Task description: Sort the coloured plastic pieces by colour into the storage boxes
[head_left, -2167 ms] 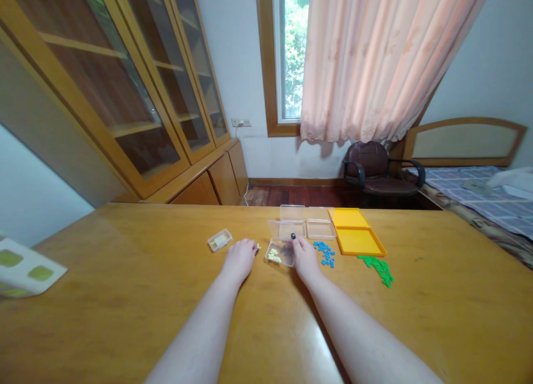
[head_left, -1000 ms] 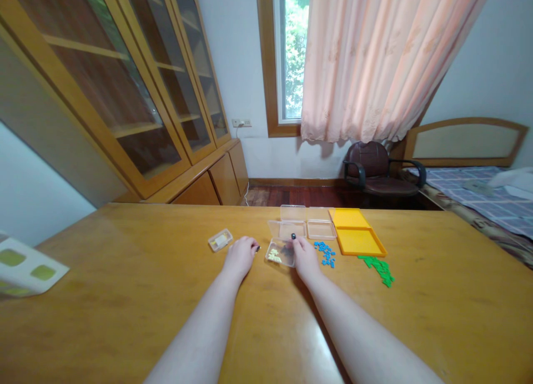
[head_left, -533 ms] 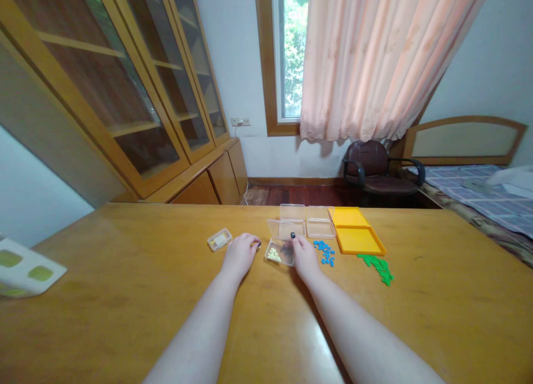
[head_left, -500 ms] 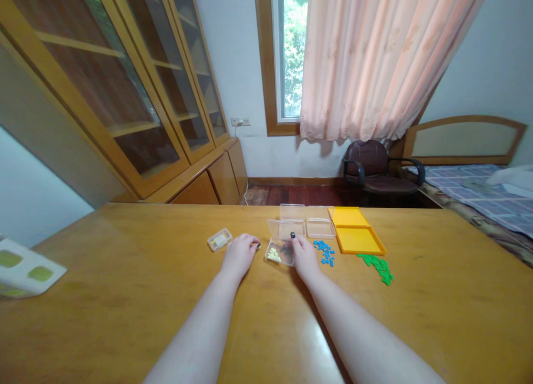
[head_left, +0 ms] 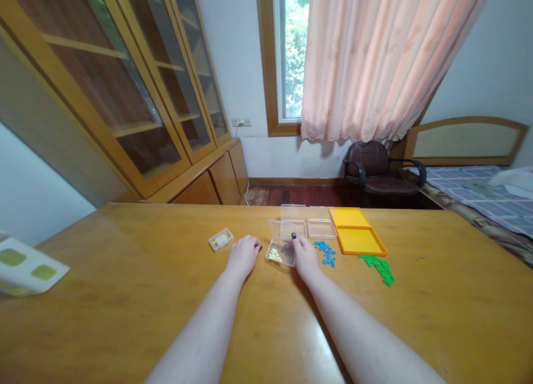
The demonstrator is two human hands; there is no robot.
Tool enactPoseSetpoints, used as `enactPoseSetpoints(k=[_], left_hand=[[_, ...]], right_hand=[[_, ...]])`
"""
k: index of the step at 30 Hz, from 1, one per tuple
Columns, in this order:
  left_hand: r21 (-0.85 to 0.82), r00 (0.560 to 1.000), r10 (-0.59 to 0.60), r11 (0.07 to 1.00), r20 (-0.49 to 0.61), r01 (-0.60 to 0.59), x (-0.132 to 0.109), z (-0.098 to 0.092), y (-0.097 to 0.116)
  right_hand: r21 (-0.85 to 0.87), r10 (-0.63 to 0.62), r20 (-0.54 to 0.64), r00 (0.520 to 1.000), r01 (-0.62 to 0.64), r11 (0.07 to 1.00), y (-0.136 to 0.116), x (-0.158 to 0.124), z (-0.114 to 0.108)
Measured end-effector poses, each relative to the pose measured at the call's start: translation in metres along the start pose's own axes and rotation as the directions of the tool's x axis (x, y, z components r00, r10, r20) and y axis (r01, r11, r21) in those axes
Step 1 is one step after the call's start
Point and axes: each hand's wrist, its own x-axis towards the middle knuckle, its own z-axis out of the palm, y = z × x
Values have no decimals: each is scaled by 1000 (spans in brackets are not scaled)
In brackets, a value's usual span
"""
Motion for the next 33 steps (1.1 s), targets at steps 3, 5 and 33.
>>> enactPoseSetpoints(k=[3, 5, 33], left_hand=[[-25, 1000, -13, 1000, -15, 13, 1, 0, -1], [-90, 998, -37, 995, -52, 32, 1, -3, 0], [-41, 992, -124, 992, -28, 123, 3, -1, -3]], right_hand=[[-15, 0, 5, 1000, 0, 1000, 1, 1, -1], [-13, 2, 5, 1000, -2, 1000, 2, 1, -1], [9, 1, 6, 1000, -1, 1000, 7, 2, 2]])
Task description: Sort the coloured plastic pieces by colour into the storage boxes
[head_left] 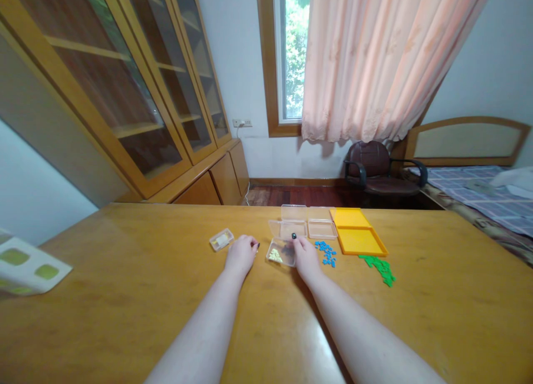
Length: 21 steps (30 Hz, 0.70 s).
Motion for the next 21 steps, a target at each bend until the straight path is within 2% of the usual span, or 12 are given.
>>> enactPoseSetpoints(k=[6, 9, 11, 13, 15, 17, 19, 21], left_hand=[[68, 999, -24, 997, 39, 21, 0, 0, 3], [20, 1000, 5, 1000, -3, -5, -2, -2, 5], [-51, 993, 71, 996, -96, -77, -6, -5, 10], [-116, 966, 187, 971, -181, -209, -12, -8, 17], [-155, 932, 317, 926, -176, -344, -17, -9, 25], [-172, 918, 370, 904, -142, -391, -19, -9, 28], [-166, 939, 316, 927, -133, -336, -18, -9, 25], [-136, 972, 192, 968, -138, -211, -13, -13, 16]], right_hand=[[-23, -17, 0, 1000, 17, 1000, 1, 0, -1], [-9, -9, 3, 1000, 9, 1000, 2, 1, -1], [-11, -10, 2, 1000, 10, 1000, 1, 1, -1], [-22, -16, -1, 1000, 16, 1000, -1, 0, -1], [-24, -18, -3, 1000, 18, 1000, -3, -1, -1], [-19, -15, -2, 1000, 15, 1000, -5, -1, -1], [-18, -9, -2, 1000, 9, 1000, -6, -2, -2], [-23, -1, -2, 1000, 1, 1000, -6, -2, -2]])
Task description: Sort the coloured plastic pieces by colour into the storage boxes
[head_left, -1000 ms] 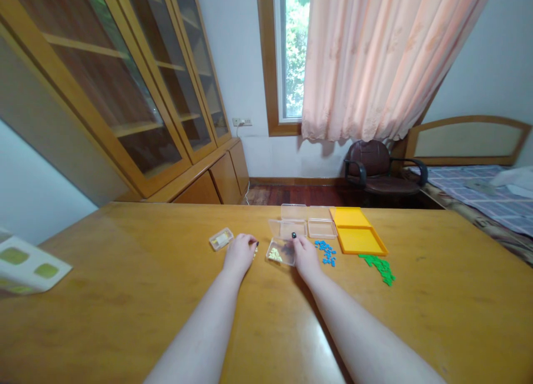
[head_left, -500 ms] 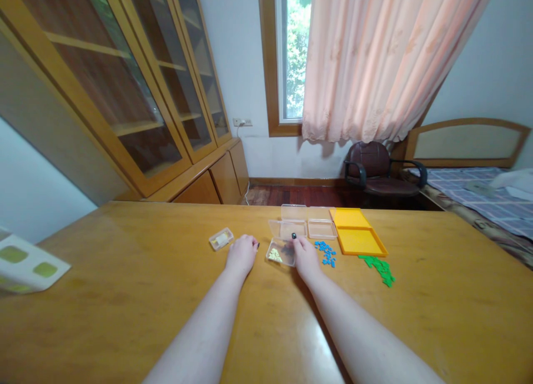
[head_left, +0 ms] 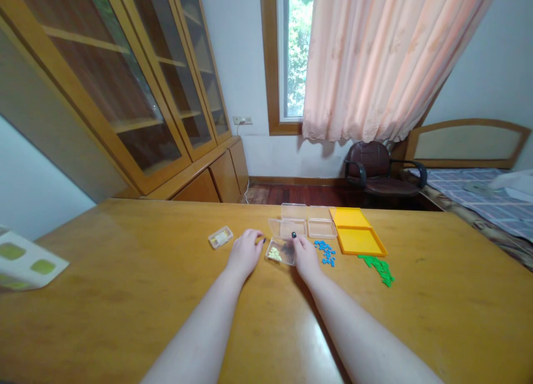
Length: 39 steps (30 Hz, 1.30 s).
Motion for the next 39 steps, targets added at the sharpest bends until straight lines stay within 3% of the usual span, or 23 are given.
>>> enactPoseSetpoints(k=[2, 5, 16, 27, 32, 34, 36, 39], left_hand=[[79, 991, -127, 989, 28, 125, 3, -7, -11], [171, 973, -203, 968, 107, 183, 4, -15, -22], [227, 962, -178, 965, 206, 130, 2, 0, -23], [246, 961, -191, 959, 200, 139, 4, 6, -27], [216, 972, -206, 960, 116, 177, 4, 1, -17], [124, 984, -168, 979, 56, 160, 2, -1, -7], [-14, 997, -67, 998, 33, 67, -1, -1, 5], [-160, 989, 100, 984, 110, -81, -7, 1, 20]], right_hand=[[-8, 6, -1, 1000, -6, 1000, 0, 0, 0], [-14, 11, -5, 1000, -11, 1000, 0, 0, 0], [15, 28, -20, 999, -27, 1000, -2, -1, 1], [-8, 1, -4, 1000, -1, 1000, -4, -2, -1], [6, -1, -16, 1000, 1, 1000, -1, 0, 1], [11, 2, -15, 1000, -1, 1000, 0, 0, 1], [14, 2, -18, 1000, -2, 1000, 0, 0, 1], [4, -4, -13, 1000, 4, 1000, 0, 0, 1]])
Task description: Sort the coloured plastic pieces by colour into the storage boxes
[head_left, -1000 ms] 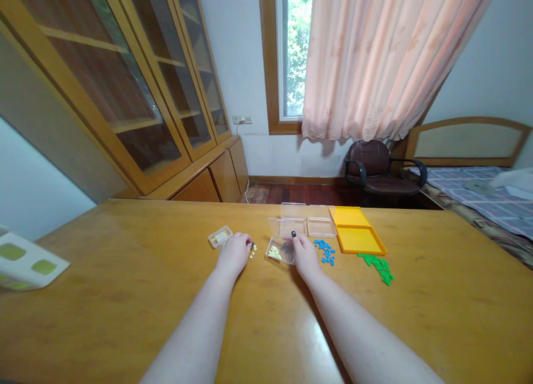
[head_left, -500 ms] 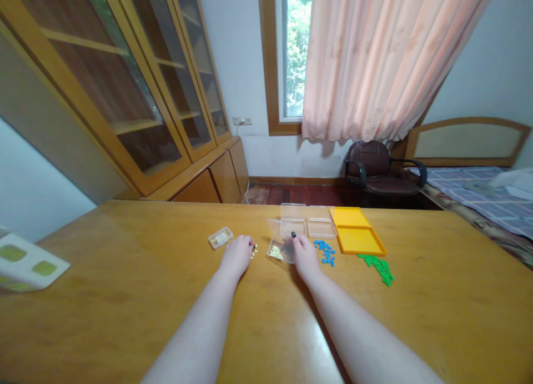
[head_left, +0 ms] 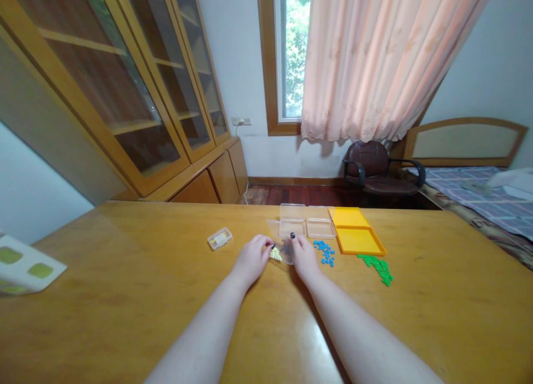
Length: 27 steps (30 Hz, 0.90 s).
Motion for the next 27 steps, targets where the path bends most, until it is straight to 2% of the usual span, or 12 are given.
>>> enactPoseSetpoints(k=[1, 3, 7, 9, 12, 18, 27], left_hand=[[-10, 1000, 10, 1000, 22, -10, -1, 1, 2], [24, 999, -45, 999, 28, 45, 0, 1, -2], [164, 972, -234, 958, -26, 235, 4, -6, -26], [199, 965, -261, 944, -39, 263, 6, -10, -38], [243, 962, -272, 932, -18, 268, 6, -10, -46], [267, 964, -262, 933, 53, 239, 4, -7, -43], [299, 961, -272, 922, 44, 247, 6, -3, -47]], right_hand=[[-3, 0, 4, 1000, 0, 1000, 0, 0, 0], [-2, 3, 4, 1000, -3, 1000, 0, 0, 0], [-3, 3, -6, 1000, -3, 1000, 1, 0, 0], [-9, 2, -3, 1000, -2, 1000, 1, 0, 1], [-8, 10, -11, 1000, -10, 1000, 2, 1, 0], [8, 18, -19, 1000, -18, 1000, 0, 1, 1], [15, 17, -14, 1000, -17, 1000, -2, -1, 0]])
